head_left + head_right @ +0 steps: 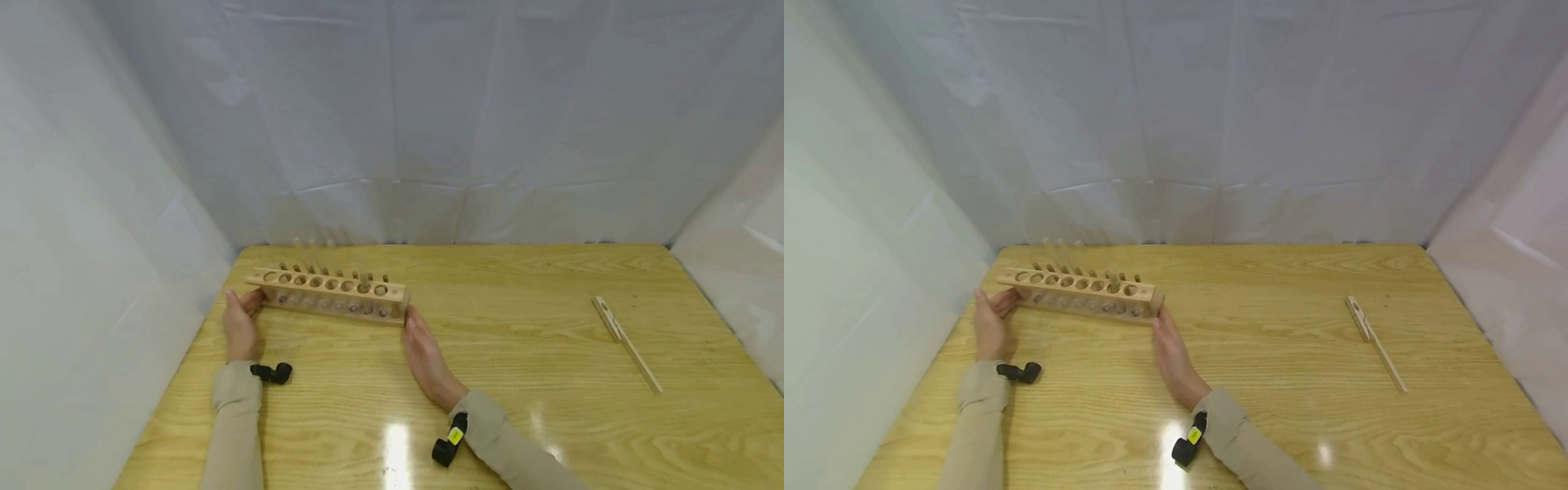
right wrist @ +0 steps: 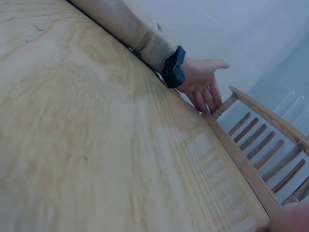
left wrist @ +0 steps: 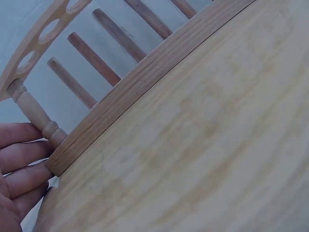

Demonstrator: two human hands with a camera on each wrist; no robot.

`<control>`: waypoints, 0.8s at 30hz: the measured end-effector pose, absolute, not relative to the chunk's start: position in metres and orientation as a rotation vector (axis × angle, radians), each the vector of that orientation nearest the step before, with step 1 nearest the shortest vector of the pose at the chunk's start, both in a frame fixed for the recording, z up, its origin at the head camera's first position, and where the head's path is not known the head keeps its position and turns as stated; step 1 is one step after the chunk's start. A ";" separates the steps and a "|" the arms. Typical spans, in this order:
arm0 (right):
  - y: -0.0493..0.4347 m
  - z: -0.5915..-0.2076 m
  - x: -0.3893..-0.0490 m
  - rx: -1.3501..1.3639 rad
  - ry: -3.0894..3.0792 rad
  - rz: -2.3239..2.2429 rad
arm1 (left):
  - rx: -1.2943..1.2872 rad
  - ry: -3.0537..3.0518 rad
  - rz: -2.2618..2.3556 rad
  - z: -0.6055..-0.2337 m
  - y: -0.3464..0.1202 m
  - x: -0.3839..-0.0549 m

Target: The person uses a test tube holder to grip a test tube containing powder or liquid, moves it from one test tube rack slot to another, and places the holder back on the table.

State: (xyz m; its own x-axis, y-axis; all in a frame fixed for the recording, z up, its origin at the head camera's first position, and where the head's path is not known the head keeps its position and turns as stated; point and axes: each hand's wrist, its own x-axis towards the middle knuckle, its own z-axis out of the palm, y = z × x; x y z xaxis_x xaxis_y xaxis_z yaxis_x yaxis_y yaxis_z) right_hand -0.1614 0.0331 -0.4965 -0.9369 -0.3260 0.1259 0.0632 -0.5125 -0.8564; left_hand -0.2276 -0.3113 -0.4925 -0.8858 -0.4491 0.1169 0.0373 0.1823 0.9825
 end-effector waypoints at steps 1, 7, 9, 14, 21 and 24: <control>0.034 -0.496 -0.162 -0.390 1.408 -2.525 | 0.378 -2.089 -1.751 -0.493 -0.310 -0.227; 0.040 -0.493 -0.162 -0.328 1.403 -2.539 | 0.359 -2.121 -1.752 -0.490 -0.304 -0.225; 0.042 -0.492 -0.161 -0.320 1.405 -2.534 | 0.353 -2.144 -1.734 -0.489 -0.303 -0.224; 0.045 -0.490 -0.161 -0.325 1.387 -2.524 | 0.327 -2.207 -1.695 -0.486 -0.305 -0.222; 0.051 -0.485 -0.162 -0.330 1.389 -2.469 | 0.270 -2.278 -1.676 -0.483 -0.310 -0.220; 0.053 -0.483 -0.163 -0.331 1.395 -2.464 | 0.230 -2.324 -1.639 -0.481 -0.312 -0.219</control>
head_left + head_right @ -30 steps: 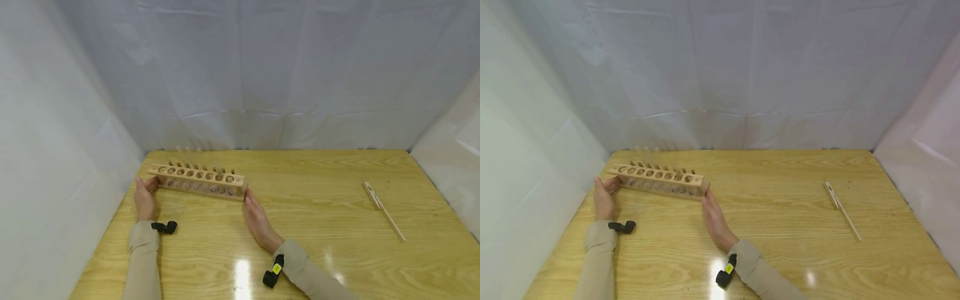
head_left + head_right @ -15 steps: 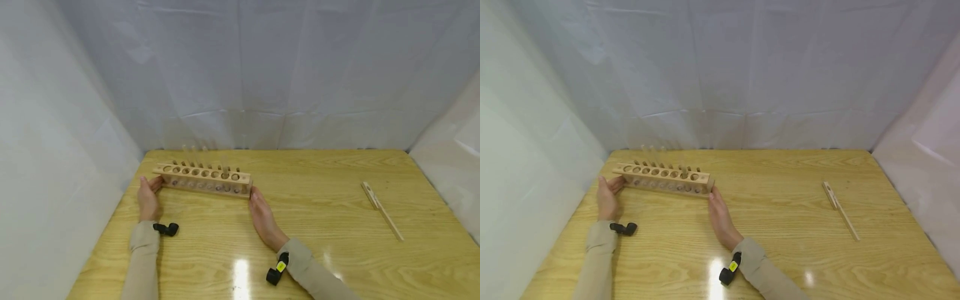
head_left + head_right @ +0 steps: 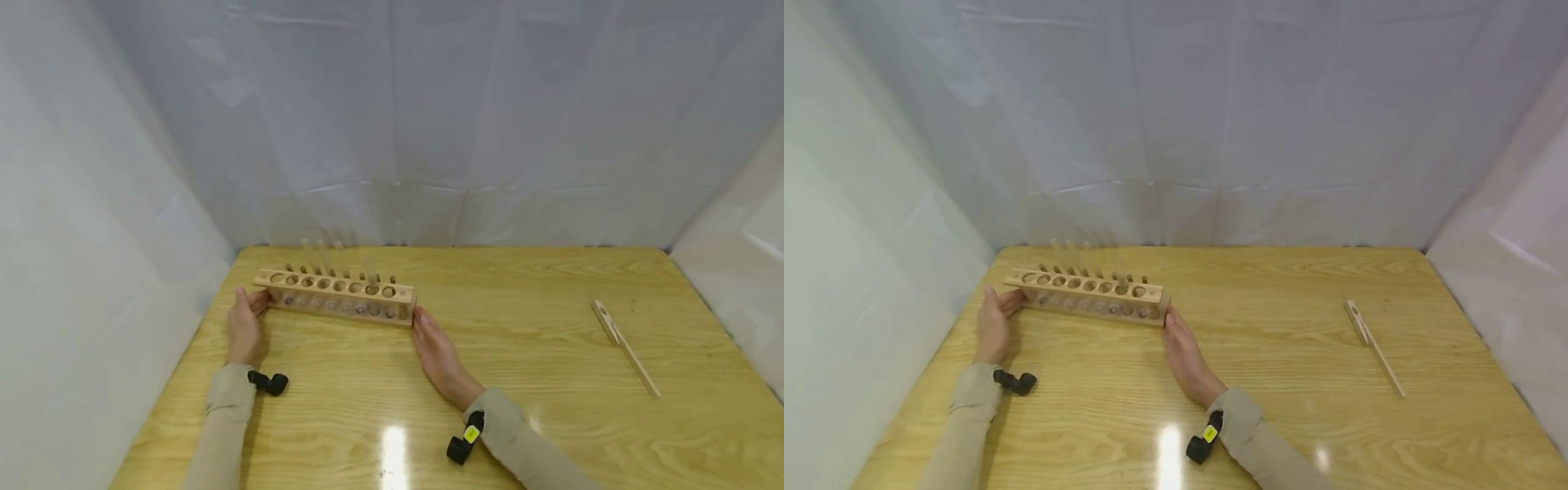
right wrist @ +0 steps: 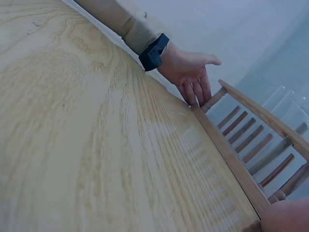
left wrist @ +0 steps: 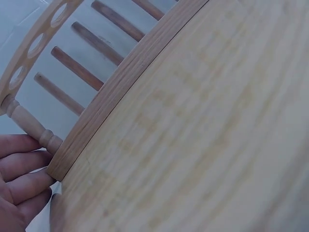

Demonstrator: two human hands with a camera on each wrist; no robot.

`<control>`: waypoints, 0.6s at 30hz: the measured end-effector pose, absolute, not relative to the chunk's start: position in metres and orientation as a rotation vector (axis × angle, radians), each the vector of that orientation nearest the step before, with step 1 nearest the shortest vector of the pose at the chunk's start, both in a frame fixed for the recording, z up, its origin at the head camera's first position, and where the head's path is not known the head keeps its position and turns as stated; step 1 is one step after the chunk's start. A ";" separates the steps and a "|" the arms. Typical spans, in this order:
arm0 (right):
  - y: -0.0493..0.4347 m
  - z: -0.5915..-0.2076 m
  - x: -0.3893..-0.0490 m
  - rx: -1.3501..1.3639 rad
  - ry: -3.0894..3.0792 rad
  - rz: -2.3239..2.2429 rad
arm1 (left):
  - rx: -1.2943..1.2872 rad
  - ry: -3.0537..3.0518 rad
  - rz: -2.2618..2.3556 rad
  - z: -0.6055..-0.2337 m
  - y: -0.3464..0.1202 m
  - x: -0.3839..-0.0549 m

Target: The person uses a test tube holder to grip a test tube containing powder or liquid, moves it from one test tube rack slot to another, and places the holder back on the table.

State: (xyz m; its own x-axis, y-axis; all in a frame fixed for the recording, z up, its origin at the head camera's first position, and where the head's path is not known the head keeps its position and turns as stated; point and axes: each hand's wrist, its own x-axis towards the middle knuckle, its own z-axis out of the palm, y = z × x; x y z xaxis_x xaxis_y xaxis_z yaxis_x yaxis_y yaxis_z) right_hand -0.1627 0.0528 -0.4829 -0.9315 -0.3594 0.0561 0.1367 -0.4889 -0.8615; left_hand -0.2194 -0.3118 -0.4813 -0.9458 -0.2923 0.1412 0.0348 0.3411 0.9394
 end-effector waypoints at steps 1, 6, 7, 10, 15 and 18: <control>0.053 -0.482 -0.162 -0.328 1.394 -2.465 | 0.221 -2.335 -1.634 -0.480 -0.312 -0.219; 0.057 -0.481 -0.161 -0.338 1.401 -2.462 | 0.207 -2.375 -1.606 -0.479 -0.309 -0.217; 0.059 -0.481 -0.160 -0.338 1.401 -2.464 | 0.202 -2.379 -1.605 -0.478 -0.308 -0.216; 0.062 -0.481 -0.159 -0.336 1.397 -2.477 | 0.177 -2.410 -1.585 -0.477 -0.305 -0.214; 0.067 -0.480 -0.157 -0.316 1.399 -2.486 | 0.139 -2.442 -1.561 -0.475 -0.302 -0.211; 0.070 -0.480 -0.156 -0.310 1.396 -2.487 | 0.149 -2.441 -1.565 -0.473 -0.299 -0.208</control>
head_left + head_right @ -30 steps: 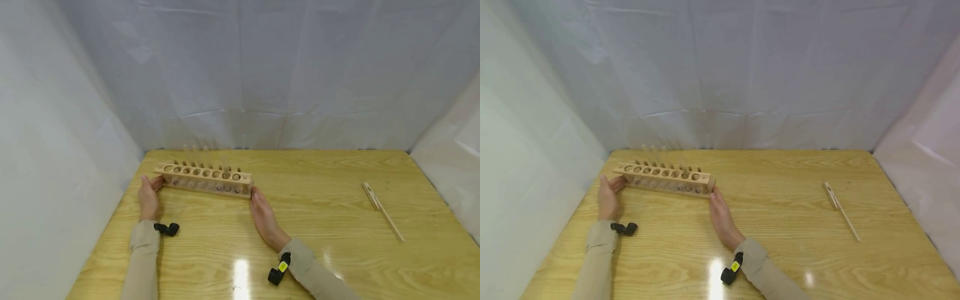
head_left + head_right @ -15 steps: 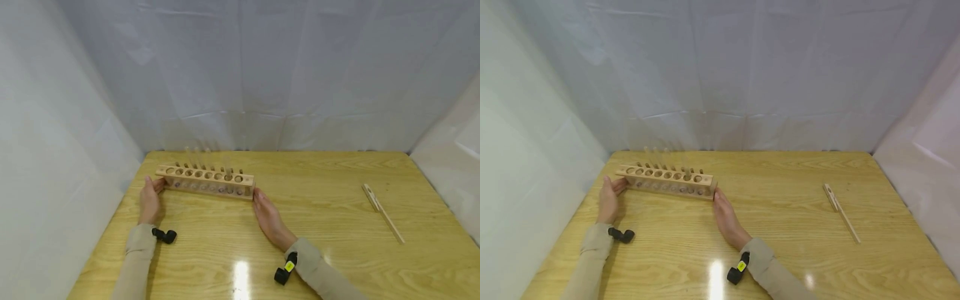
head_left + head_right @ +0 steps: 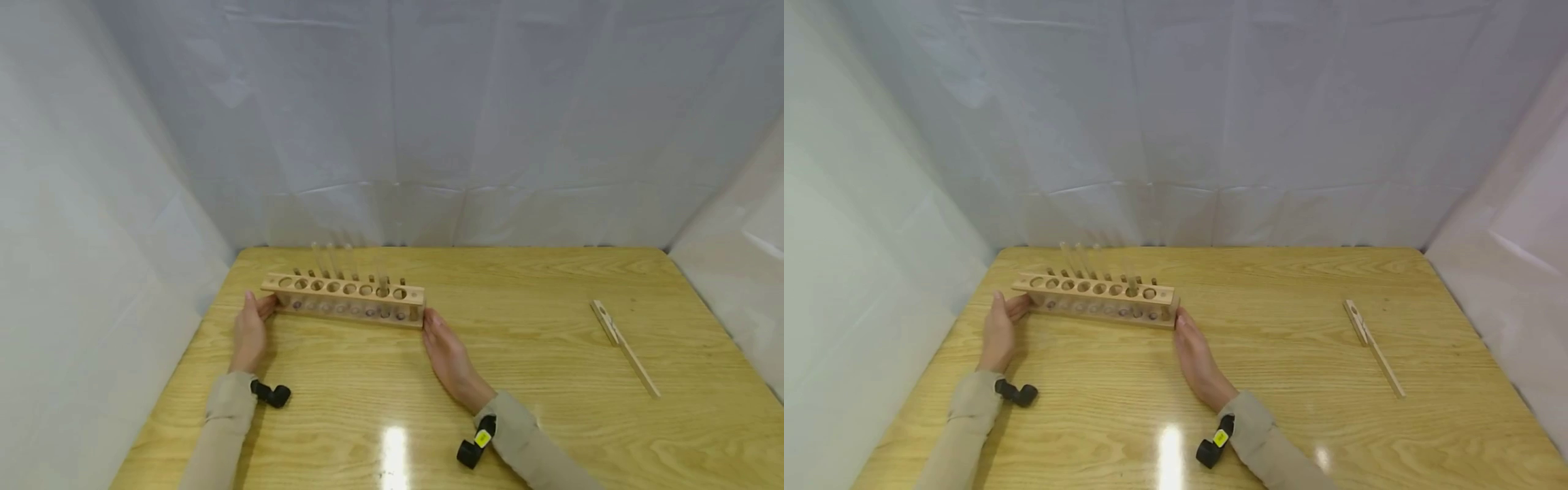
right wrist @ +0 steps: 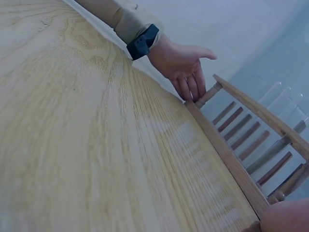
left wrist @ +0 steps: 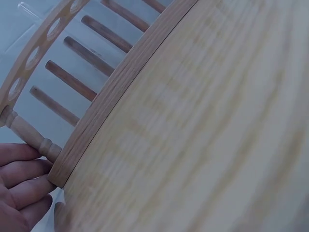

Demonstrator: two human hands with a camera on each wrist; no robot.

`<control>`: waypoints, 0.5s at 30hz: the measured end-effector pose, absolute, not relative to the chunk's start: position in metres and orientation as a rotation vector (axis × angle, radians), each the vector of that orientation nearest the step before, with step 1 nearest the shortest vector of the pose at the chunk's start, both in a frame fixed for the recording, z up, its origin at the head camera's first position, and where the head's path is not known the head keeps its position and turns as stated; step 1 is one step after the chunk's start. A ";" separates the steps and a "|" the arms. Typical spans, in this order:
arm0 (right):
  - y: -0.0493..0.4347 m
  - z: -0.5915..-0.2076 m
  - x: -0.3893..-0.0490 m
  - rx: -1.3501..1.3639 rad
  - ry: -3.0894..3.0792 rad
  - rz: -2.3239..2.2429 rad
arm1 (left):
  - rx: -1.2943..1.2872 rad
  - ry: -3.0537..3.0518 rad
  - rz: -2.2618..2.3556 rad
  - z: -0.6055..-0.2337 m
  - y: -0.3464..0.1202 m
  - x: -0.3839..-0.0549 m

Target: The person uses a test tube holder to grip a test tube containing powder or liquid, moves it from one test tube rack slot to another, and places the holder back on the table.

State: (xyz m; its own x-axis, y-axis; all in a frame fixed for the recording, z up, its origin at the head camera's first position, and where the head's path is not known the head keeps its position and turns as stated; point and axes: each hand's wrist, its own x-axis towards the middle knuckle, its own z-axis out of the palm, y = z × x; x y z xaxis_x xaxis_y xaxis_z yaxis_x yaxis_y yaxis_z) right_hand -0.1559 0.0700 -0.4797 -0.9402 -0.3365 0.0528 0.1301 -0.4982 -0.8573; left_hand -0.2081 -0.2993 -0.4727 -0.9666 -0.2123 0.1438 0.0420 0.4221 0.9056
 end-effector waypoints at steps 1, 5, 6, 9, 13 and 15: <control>0.071 -0.479 -0.156 -0.303 1.392 -2.489 | 0.155 -2.442 -1.569 -0.472 -0.299 -0.207; 0.074 -0.478 -0.154 -0.301 1.386 -2.499 | 0.165 -2.435 -1.595 -0.471 -0.295 -0.205; 0.075 -0.478 -0.154 -0.296 1.387 -2.500 | 0.161 -2.437 -1.599 -0.471 -0.295 -0.204; 0.078 -0.478 -0.154 -0.313 1.394 -2.509 | 0.144 -2.433 -1.622 -0.471 -0.292 -0.203; 0.082 -0.478 -0.154 -0.295 1.398 -2.522 | 0.149 -2.430 -1.653 -0.470 -0.287 -0.201; 0.084 -0.478 -0.153 -0.287 1.406 -2.525 | 0.164 -2.410 -1.685 -0.469 -0.284 -0.200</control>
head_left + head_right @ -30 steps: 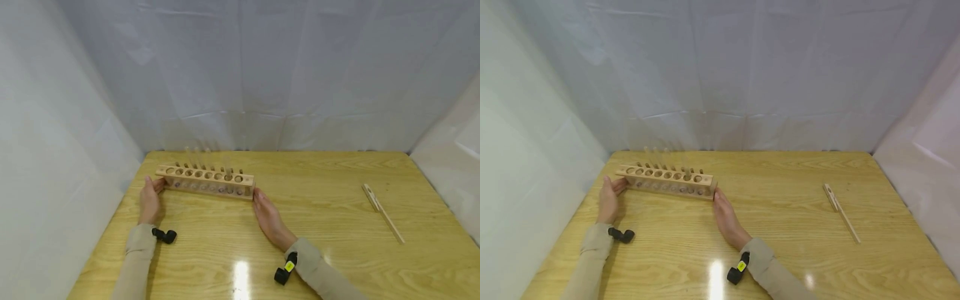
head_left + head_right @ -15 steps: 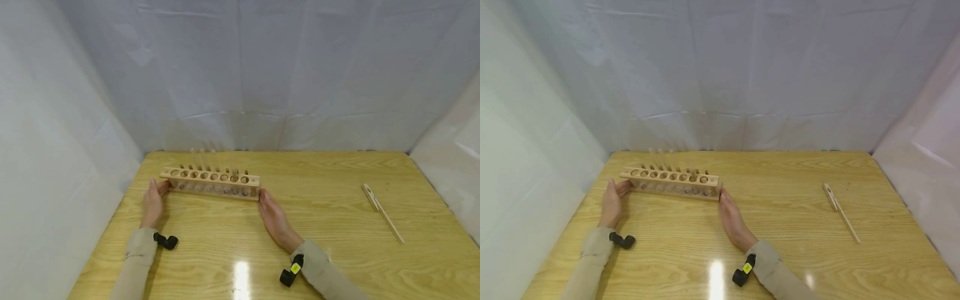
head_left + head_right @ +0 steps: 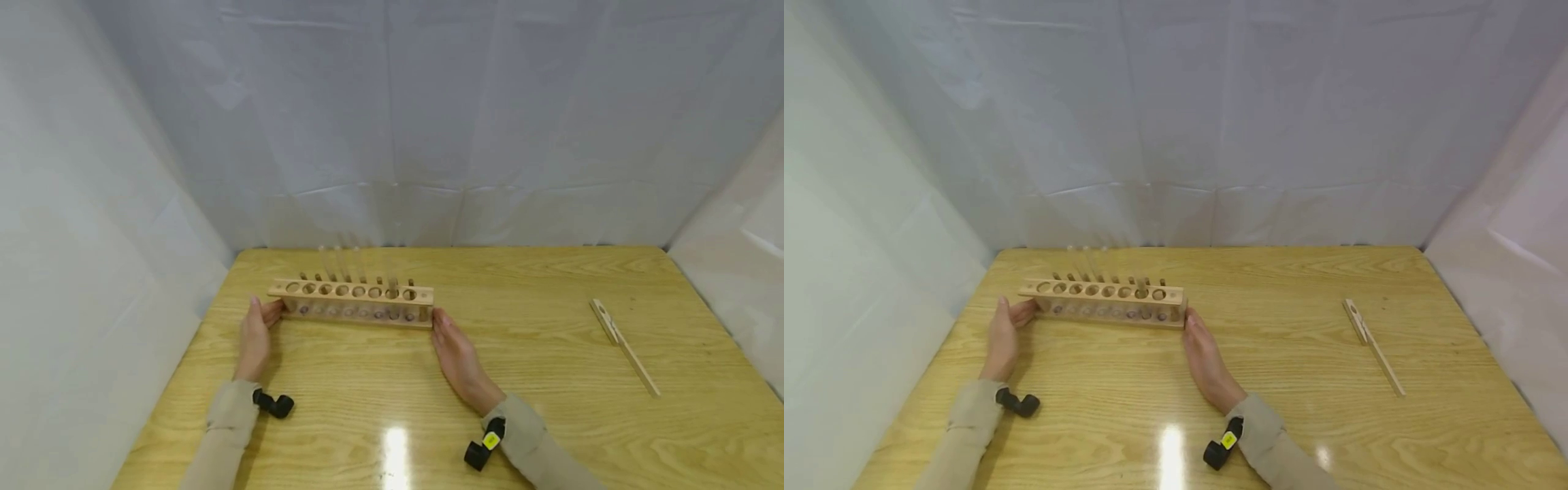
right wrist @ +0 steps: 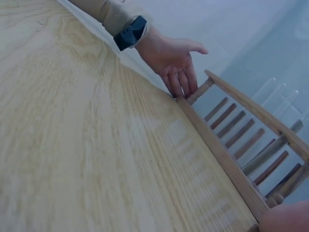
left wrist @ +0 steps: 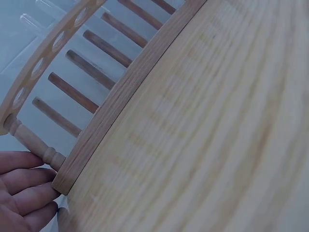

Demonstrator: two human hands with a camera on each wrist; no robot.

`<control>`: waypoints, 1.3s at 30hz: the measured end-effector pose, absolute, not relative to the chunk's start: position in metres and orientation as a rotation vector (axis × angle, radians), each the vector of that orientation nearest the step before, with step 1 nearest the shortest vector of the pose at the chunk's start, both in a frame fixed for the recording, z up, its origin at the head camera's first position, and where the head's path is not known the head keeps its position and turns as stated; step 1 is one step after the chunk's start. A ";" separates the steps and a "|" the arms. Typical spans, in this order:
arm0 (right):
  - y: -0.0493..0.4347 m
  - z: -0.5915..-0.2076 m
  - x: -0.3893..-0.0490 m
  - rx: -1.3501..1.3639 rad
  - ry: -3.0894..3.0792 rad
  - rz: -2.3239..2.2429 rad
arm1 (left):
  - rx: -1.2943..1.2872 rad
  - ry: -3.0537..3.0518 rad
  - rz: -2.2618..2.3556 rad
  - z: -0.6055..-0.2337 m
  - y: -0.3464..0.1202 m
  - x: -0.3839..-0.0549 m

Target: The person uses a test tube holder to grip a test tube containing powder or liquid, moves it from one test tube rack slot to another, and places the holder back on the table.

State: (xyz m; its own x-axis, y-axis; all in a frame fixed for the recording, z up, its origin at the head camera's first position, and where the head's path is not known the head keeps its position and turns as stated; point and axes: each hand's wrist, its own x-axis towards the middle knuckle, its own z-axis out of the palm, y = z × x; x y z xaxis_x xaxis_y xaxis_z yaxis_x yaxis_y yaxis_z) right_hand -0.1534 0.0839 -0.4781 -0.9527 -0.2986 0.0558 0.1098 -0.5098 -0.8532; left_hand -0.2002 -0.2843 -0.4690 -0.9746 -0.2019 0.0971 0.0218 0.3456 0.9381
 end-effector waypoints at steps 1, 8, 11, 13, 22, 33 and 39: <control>0.085 -0.478 -0.153 -0.276 1.406 -2.529 | 0.172 -2.394 -1.702 -0.469 -0.283 -0.200; 0.093 -0.477 -0.153 -0.252 1.416 -2.545 | 0.184 -2.365 -1.738 -0.468 -0.273 -0.195; 0.096 -0.476 -0.152 -0.239 1.415 -2.554 | 0.165 -2.352 -1.760 -0.469 -0.269 -0.194; 0.099 -0.476 -0.152 -0.226 1.417 -2.562 | 0.154 -2.346 -1.764 -0.469 -0.266 -0.193; 0.111 -0.475 -0.152 -0.186 1.406 -2.597 | 0.073 -2.397 -1.744 -0.468 -0.255 -0.191; 0.126 -0.476 -0.151 -0.133 1.410 -2.631 | -0.024 -2.489 -1.745 -0.464 -0.244 -0.187; 0.134 -0.476 -0.151 -0.126 1.444 -2.655 | -0.075 -2.498 -1.773 -0.463 -0.238 -0.189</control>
